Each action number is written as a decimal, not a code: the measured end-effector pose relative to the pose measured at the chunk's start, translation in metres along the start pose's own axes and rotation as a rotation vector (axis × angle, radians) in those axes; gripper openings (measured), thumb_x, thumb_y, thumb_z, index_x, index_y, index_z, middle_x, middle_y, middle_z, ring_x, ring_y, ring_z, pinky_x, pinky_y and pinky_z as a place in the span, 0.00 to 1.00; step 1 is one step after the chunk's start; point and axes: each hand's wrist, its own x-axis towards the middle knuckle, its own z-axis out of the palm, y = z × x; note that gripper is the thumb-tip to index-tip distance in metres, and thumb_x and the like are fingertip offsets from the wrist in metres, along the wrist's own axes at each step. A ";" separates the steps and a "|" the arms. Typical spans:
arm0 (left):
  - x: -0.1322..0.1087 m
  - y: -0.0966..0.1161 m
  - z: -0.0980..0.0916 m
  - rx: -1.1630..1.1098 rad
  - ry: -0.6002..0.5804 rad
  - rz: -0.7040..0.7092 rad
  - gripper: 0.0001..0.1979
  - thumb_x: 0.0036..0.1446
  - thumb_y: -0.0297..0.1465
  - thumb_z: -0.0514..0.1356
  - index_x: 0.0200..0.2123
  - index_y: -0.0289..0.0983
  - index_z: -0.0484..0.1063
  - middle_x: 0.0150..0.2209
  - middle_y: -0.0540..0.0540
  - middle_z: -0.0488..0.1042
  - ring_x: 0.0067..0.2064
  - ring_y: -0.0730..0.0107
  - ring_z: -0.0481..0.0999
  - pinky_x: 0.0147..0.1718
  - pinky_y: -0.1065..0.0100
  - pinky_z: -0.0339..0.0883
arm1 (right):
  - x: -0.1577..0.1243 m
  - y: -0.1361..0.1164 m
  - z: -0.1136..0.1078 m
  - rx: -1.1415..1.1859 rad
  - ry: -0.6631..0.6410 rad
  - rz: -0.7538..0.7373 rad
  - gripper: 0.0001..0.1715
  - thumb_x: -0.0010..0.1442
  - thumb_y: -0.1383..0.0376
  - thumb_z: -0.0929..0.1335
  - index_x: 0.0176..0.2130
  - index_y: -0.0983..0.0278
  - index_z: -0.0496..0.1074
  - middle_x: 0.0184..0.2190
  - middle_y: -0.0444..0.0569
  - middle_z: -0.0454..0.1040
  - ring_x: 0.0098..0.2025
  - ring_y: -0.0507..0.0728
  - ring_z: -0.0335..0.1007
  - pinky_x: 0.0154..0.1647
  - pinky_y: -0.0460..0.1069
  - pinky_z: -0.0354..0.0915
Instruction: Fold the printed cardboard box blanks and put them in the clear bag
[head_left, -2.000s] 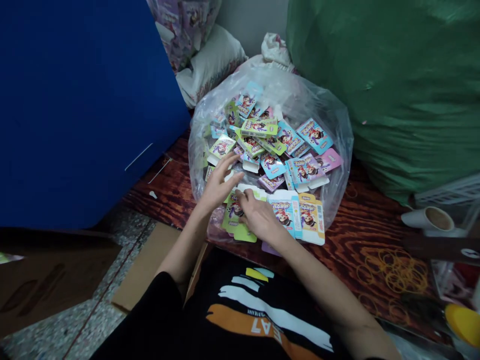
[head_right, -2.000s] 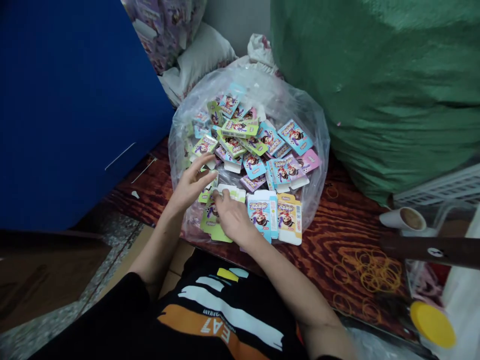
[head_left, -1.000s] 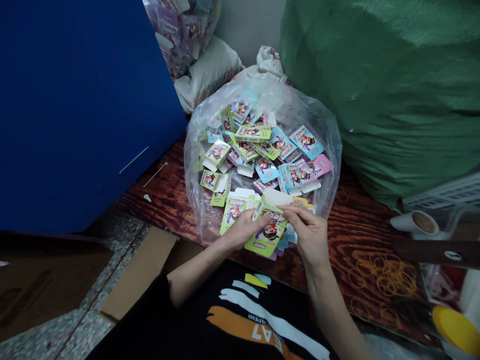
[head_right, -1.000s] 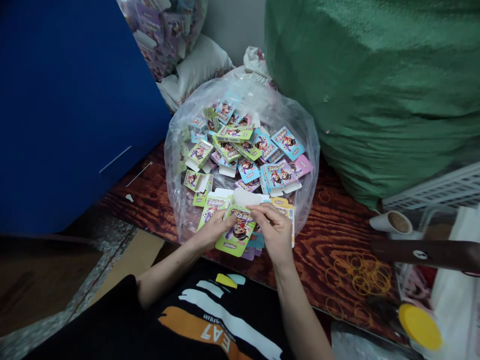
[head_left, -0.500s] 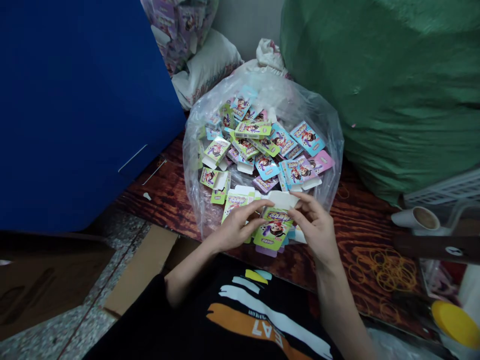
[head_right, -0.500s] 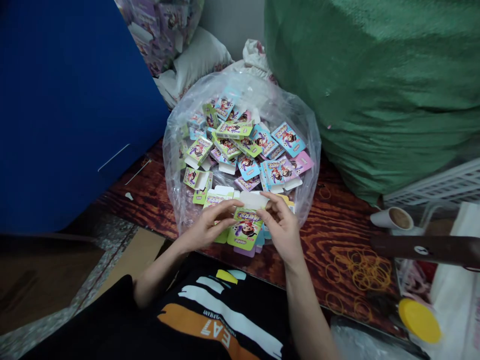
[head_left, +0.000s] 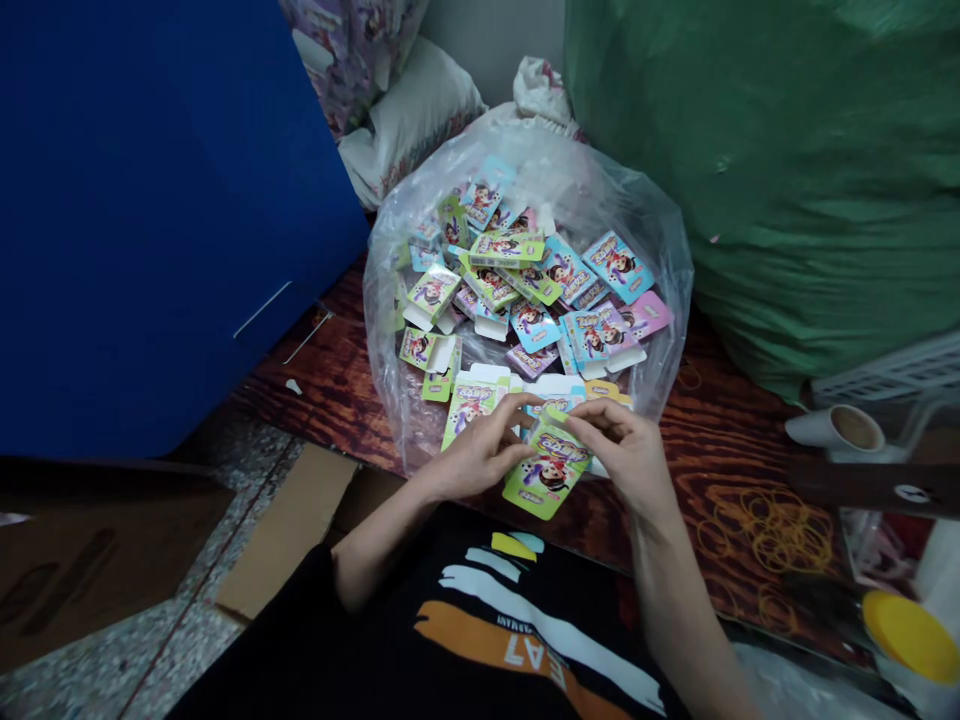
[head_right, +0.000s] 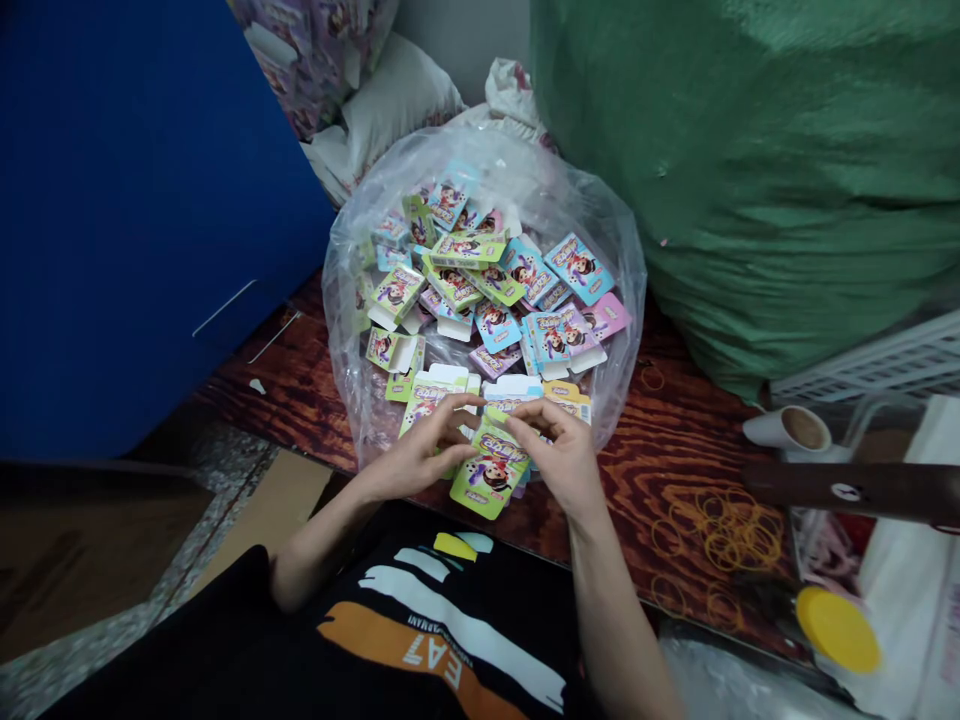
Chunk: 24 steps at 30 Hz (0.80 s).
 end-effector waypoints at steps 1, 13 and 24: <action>0.000 -0.001 0.000 -0.001 -0.006 -0.002 0.25 0.63 0.29 0.59 0.61 0.41 0.57 0.47 0.44 0.72 0.35 0.70 0.77 0.34 0.68 0.67 | 0.001 -0.001 -0.002 0.002 0.000 0.007 0.16 0.52 0.53 0.77 0.30 0.62 0.77 0.26 0.45 0.77 0.27 0.53 0.71 0.28 0.47 0.68; -0.003 -0.017 0.001 -0.072 0.022 0.022 0.26 0.65 0.31 0.59 0.64 0.41 0.60 0.49 0.43 0.72 0.34 0.72 0.73 0.37 0.67 0.69 | -0.014 0.004 -0.015 -0.181 -0.140 -0.154 0.12 0.60 0.57 0.74 0.43 0.56 0.84 0.44 0.51 0.84 0.48 0.62 0.80 0.54 0.59 0.72; 0.008 -0.015 -0.007 -0.086 0.149 0.050 0.25 0.65 0.33 0.59 0.64 0.40 0.66 0.57 0.39 0.75 0.46 0.64 0.79 0.42 0.65 0.74 | 0.017 0.002 -0.019 -0.045 -0.087 -0.022 0.17 0.55 0.50 0.76 0.38 0.60 0.81 0.36 0.49 0.80 0.34 0.56 0.76 0.32 0.50 0.73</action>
